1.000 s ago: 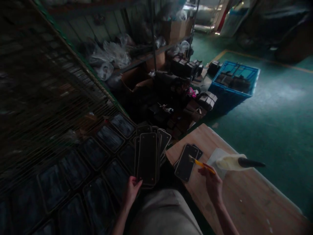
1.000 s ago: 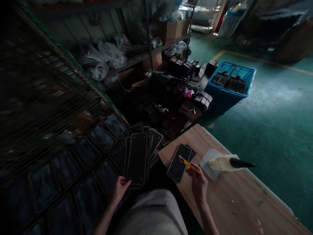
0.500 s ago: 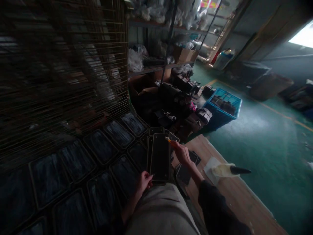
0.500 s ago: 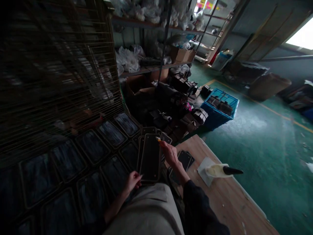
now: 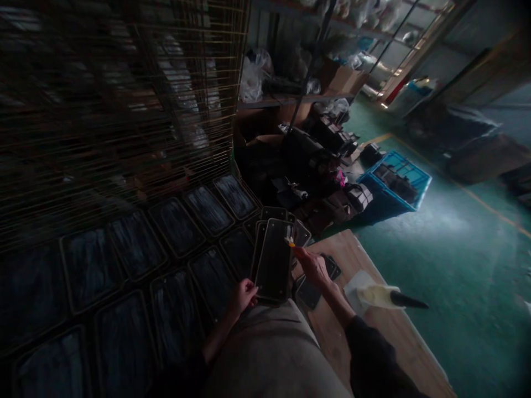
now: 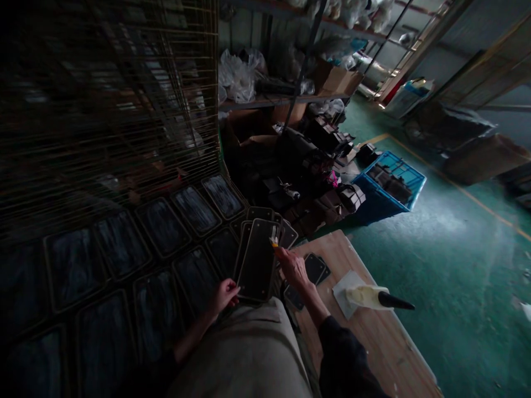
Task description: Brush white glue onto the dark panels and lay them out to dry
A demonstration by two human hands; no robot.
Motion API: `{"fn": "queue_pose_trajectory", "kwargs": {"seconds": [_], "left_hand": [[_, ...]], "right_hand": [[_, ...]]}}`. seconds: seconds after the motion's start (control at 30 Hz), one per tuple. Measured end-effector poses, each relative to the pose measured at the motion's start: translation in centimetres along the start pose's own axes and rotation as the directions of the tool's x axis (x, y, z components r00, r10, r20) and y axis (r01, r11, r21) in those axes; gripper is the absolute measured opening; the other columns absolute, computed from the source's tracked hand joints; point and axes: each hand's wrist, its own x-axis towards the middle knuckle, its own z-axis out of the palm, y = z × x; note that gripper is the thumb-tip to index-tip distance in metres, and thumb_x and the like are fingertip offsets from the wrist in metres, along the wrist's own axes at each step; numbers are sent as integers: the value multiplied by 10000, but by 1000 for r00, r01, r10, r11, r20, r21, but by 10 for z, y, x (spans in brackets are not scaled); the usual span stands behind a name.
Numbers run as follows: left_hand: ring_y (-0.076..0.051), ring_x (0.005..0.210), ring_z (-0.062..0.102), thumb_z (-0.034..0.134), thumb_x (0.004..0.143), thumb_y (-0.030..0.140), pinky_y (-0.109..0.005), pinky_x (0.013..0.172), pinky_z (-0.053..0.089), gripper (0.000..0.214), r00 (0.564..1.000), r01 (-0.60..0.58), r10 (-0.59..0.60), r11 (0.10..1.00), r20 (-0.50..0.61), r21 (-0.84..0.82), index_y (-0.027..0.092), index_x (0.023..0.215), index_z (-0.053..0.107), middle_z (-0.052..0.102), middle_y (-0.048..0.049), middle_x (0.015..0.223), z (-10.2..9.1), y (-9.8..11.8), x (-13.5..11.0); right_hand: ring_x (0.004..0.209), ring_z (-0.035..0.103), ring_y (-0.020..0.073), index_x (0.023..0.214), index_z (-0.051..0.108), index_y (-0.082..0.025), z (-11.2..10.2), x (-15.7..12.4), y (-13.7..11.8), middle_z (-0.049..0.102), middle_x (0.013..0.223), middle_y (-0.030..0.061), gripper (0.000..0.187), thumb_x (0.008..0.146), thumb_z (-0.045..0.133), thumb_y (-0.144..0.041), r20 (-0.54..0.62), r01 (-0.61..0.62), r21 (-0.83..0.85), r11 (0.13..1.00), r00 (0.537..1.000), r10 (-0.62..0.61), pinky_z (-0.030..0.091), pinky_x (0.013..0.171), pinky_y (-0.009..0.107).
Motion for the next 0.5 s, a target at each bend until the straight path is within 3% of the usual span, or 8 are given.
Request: {"fn": "queue_pose_trajectory", "kwargs": {"seconds": [0.13, 0.3, 0.4, 0.5], "left_hand": [[-98, 421, 599, 720, 726, 398, -156, 374, 381, 335, 999, 41, -41, 999, 10, -34, 177, 766, 471, 576, 62, 563, 0, 5, -1], [-105, 431, 603, 717, 724, 427, -171, 380, 392, 356, 999, 32, -30, 997, 37, -69, 177, 777, 470, 583, 56, 593, -1, 8, -1], [-99, 426, 596, 723, 714, 441, -168, 383, 393, 370, 999, 37, -35, 997, 42, -60, 180, 767, 465, 577, 60, 579, -2, 7, 0], [-94, 421, 596, 730, 703, 445, -158, 379, 381, 377, 999, 34, -33, 998, 23, -54, 179, 768, 471, 574, 60, 581, -2, 5, 2]], "right_hand": [[592, 530, 128, 1107, 613, -245, 1, -48, -15, 633, 723, -4, 245, 953, 423, -257, 134, 48, -50, 998, 990, -41, 327, 547, 229], [617, 597, 140, 1067, 619, -257, -5, -85, -48, 672, 752, 8, 244, 984, 392, -285, 350, 30, 85, 996, 935, -58, 370, 564, 228], [665, 648, 145, 1072, 622, -243, -5, -80, -49, 708, 800, 16, 248, 981, 400, -307, 403, -11, 176, 984, 913, -62, 408, 586, 214], [682, 672, 146, 1125, 613, -216, -3, -50, -31, 722, 802, 19, 298, 983, 371, -319, 353, -53, 194, 980, 935, -19, 424, 601, 204]]}}
